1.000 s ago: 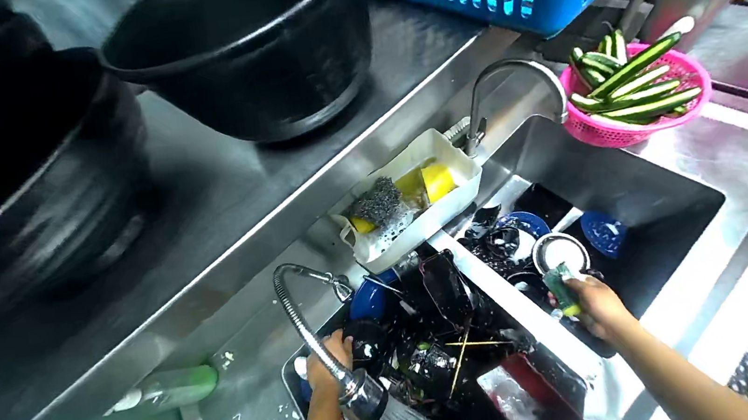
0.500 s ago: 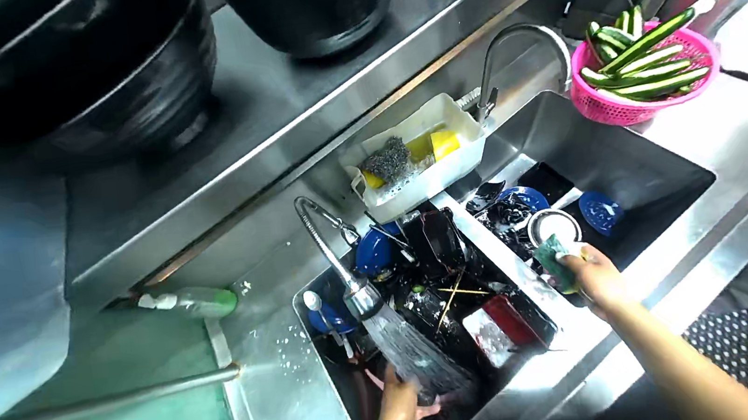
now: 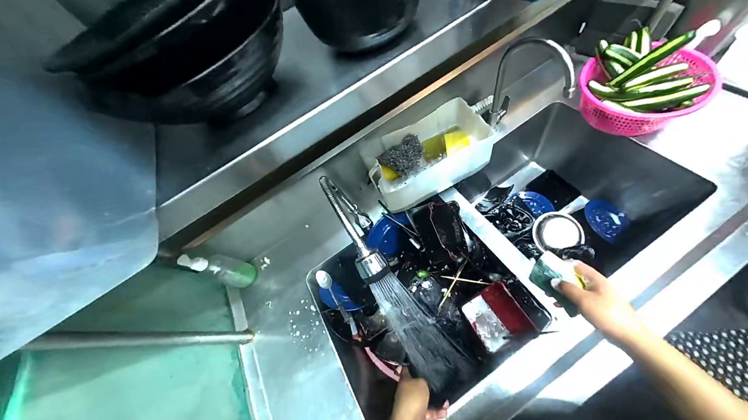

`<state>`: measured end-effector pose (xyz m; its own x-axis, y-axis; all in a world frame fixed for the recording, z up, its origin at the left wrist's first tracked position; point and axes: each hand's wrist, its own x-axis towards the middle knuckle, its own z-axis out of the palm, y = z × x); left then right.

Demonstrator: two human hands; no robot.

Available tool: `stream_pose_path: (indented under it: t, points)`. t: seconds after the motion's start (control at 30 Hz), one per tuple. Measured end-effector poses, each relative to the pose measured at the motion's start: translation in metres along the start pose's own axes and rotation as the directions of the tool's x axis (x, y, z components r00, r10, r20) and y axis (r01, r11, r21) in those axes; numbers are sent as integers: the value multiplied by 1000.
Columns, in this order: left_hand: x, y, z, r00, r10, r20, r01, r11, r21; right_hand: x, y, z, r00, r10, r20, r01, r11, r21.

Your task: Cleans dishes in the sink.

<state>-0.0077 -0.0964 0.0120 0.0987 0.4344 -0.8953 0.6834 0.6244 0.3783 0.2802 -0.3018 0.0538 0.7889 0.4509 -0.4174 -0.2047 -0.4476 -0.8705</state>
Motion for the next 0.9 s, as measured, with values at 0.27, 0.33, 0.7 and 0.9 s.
stream_pose_path:
  t: [0.27,0.33,0.7,0.9]
  points:
    - [11,26,8,973,225,-54,-230,966,-115,-12,-1,-4,999,-42,23,44,994,-97]
    - [17,19,8,988,134,-76,-133,991,17,-13,-7,-4,996,-76,38,80,987,-139]
    - [18,29,7,947,320,-36,-321,946,-35,-19,-7,6,987,-108,117,135,958,-254]
    - [12,13,22,994,105,8,-102,979,-179,-32,-16,25,972,-194,134,223,938,-264]
